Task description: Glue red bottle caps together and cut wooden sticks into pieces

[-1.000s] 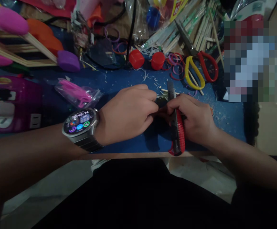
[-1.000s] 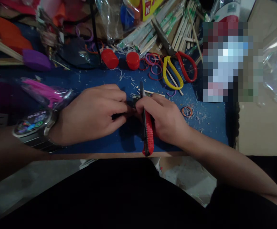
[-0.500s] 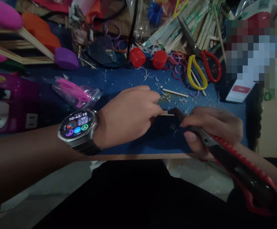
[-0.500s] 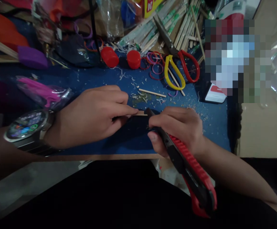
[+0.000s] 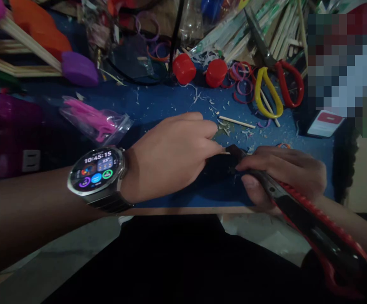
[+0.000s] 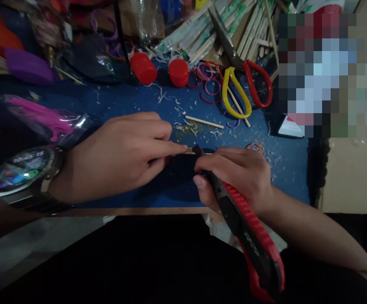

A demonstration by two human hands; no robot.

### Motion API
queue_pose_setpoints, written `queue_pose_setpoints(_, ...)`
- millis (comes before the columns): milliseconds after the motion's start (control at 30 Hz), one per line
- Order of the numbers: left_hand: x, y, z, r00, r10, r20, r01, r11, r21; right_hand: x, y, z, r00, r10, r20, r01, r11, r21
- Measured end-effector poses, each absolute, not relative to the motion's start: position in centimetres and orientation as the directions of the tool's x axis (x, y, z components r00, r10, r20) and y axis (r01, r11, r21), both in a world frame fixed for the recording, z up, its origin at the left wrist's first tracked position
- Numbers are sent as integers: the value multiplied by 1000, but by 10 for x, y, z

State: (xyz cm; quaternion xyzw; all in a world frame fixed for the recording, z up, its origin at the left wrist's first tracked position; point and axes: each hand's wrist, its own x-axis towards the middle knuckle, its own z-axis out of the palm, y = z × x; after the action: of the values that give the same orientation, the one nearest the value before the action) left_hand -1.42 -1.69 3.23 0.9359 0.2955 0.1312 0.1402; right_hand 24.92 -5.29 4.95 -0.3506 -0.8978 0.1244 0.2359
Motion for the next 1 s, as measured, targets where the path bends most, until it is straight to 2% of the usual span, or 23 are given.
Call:
queue_pose_setpoints(333, -14, -17, 30, 800, 582, 146, 521, -794, 311, 248, -52, 48, -658, 671, 343, 560, 740, -373)
queue_pose_setpoints(533, -13, -15, 33, 816, 574, 68, 529, -790, 309, 248, -53, 46, -663, 658, 358, 538, 751, -383)
queue_pose_setpoints(733, -13, -16, 35, 811, 584, 45, 544, -779, 312, 248, -55, 41, -661, 635, 400, 542, 772, -331)
queue_pose_setpoints(1000, -13, -17, 31, 819, 566, 92, 524, -804, 282, 242, -59, 48, -725, 595, 345, 545, 803, -240)
